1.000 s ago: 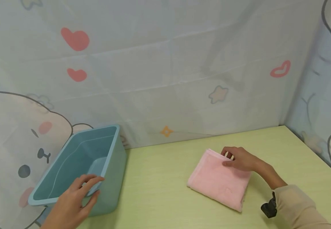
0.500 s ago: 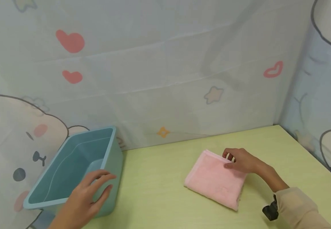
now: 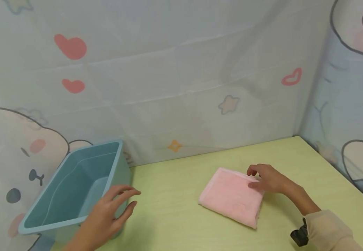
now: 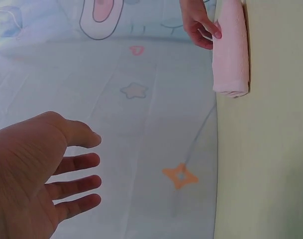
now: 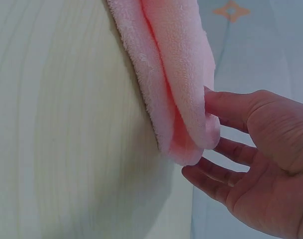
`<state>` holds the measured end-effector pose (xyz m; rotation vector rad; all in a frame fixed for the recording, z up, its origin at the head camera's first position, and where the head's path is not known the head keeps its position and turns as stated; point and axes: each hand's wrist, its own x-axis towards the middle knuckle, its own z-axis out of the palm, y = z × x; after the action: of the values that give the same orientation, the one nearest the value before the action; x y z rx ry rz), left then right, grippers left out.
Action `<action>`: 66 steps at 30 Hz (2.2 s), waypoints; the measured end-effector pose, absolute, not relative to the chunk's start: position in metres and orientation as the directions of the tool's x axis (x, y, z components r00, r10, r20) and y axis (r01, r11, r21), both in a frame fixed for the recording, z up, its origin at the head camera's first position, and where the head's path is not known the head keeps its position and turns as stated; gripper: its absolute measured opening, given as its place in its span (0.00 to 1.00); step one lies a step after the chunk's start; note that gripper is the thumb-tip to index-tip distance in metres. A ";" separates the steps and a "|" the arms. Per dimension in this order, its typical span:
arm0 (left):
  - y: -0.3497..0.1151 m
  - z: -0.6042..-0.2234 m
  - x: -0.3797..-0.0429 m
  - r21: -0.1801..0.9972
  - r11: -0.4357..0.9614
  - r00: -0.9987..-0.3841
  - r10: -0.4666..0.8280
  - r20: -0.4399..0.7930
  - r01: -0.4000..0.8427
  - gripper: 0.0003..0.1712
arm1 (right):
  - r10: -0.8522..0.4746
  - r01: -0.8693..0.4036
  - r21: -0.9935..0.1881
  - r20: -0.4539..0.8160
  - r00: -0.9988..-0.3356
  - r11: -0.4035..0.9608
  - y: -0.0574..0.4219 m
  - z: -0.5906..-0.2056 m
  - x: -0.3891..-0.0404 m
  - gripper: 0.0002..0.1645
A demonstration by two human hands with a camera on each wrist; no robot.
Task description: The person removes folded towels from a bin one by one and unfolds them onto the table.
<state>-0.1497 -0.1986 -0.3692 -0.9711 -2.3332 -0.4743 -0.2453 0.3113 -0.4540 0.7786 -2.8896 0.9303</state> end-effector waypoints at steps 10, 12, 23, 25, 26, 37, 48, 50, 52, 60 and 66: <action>-0.184 -0.381 -0.159 0.156 0.675 -0.621 0.530 0.577 0.721 0.17 | -0.416 -0.458 -0.510 0.201 -0.887 0.729 0.318 -0.458 -0.232 0.20; -0.182 -0.383 -0.160 0.160 0.677 -0.629 0.532 0.567 0.718 0.17 | -0.403 -0.459 -0.497 0.222 -0.888 0.737 0.318 -0.459 -0.230 0.20; -0.174 -0.391 -0.166 0.187 0.672 -0.646 0.537 0.542 0.716 0.15 | -0.330 -0.421 -0.519 0.262 -0.907 0.744 0.320 -0.469 -0.224 0.18; -0.173 -0.392 -0.168 0.197 0.671 -0.652 0.538 0.535 0.715 0.15 | -0.312 -0.407 -0.519 0.264 -0.913 0.752 0.319 -0.471 -0.224 0.18; -0.172 -0.393 -0.169 0.201 0.670 -0.654 0.538 0.531 0.714 0.15 | -0.297 -0.395 -0.519 0.264 -0.917 0.758 0.319 -0.472 -0.223 0.19; -0.156 -0.402 -0.182 0.290 0.659 -0.709 0.557 0.432 0.694 0.14 | -0.276 -0.325 -0.605 0.176 -0.945 0.727 0.318 -0.473 -0.222 0.14; -0.135 -0.417 -0.201 0.377 0.605 -0.713 0.599 0.365 0.701 0.13 | -0.309 -0.339 -0.641 0.164 -0.937 0.688 0.317 -0.474 -0.222 0.09; -0.131 -0.421 -0.204 0.402 0.593 -0.716 0.607 0.346 0.697 0.13 | -0.305 -0.336 -0.650 0.165 -0.938 0.682 0.316 -0.475 -0.222 0.07; -0.127 -0.424 -0.208 0.429 0.585 -0.722 0.612 0.323 0.688 0.14 | -0.299 -0.332 -0.655 0.166 -0.940 0.679 0.314 -0.475 -0.222 0.05; -0.114 -0.435 -0.218 0.513 0.550 -0.731 0.630 0.263 0.659 0.14 | -0.314 -0.347 -0.713 0.185 -0.931 0.609 0.300 -0.461 -0.213 0.07; -0.107 -0.441 -0.220 0.524 0.535 -0.721 0.645 0.252 0.662 0.16 | -0.446 -0.358 -0.831 0.150 -0.882 0.427 0.282 -0.444 -0.196 0.11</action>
<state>-0.2205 -0.1066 -0.4409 -1.1618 -2.7282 -0.9505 -0.1962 0.2824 -0.4436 0.7717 -2.7305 1.5522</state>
